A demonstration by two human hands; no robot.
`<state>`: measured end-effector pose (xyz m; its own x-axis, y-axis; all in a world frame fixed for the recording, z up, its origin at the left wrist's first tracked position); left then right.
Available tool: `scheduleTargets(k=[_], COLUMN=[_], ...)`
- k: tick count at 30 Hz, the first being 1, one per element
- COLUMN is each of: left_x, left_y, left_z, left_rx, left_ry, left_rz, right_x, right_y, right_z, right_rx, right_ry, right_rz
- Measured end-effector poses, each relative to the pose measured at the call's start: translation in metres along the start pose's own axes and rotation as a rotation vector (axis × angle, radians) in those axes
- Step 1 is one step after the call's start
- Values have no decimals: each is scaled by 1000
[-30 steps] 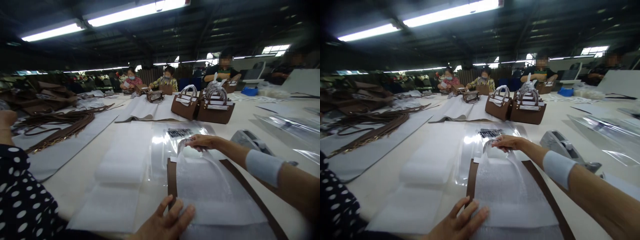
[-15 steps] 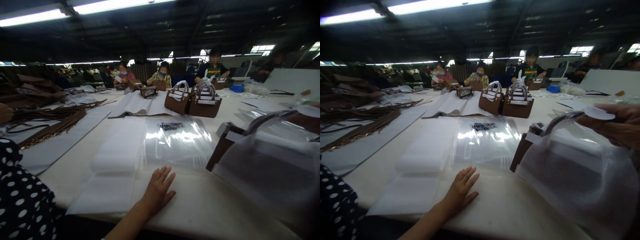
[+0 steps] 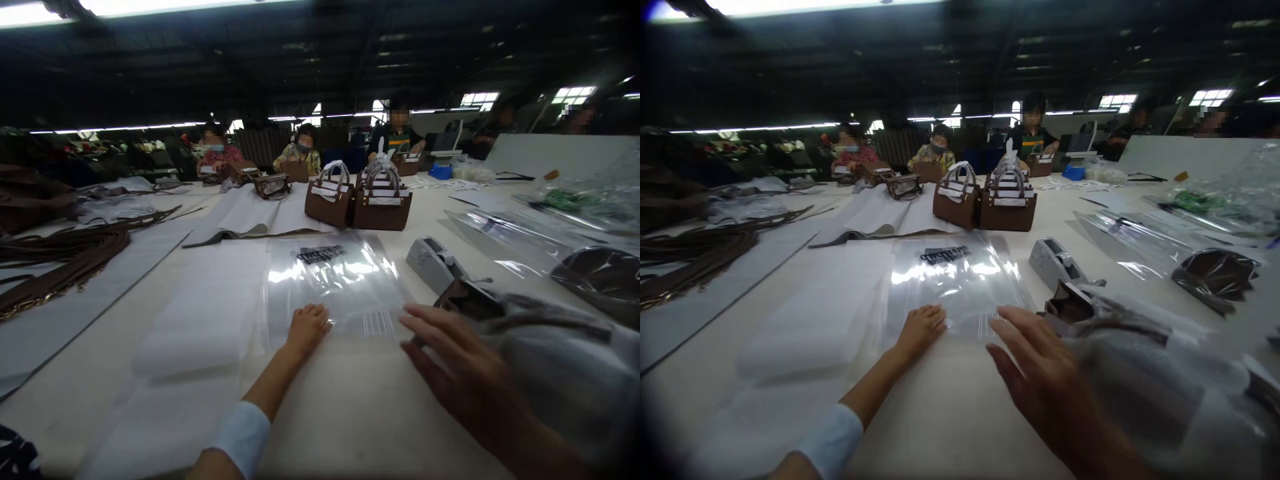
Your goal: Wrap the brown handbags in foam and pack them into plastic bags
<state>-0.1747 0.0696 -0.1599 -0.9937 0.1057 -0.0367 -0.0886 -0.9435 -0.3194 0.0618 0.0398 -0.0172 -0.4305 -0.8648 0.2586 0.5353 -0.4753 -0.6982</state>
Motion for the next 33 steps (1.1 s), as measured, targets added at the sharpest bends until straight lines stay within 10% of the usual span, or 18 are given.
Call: scheduleTargets(k=[8, 20, 27, 33], left_x=[4, 10, 16, 3], left_y=[-17, -41, -32, -16], left_z=[-9, -4, 6, 14], left_rx=[13, 117, 19, -55], left_ry=[80, 363, 502, 470], left_rz=[9, -44, 81, 26], right_x=[-48, -63, -87, -92], right_y=[10, 13, 41, 31], right_z=[-142, -144, -182, -205], right_rx=[133, -59, 291, 3], right_ry=[-153, -386, -933, -1335], right_rz=[-242, -307, -1318, -1515])
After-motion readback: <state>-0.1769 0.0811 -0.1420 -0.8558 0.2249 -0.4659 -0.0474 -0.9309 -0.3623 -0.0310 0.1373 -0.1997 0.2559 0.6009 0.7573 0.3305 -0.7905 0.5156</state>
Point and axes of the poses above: each hand's wrist, its own y-axis away from the middle knuckle, its own z-axis out of the back of the hand, x = y × z, the point moved 6 cm from there along -y, towards the middle knuckle, and after that the axes turned 7 degrees about -y, right-handed, at the moved point
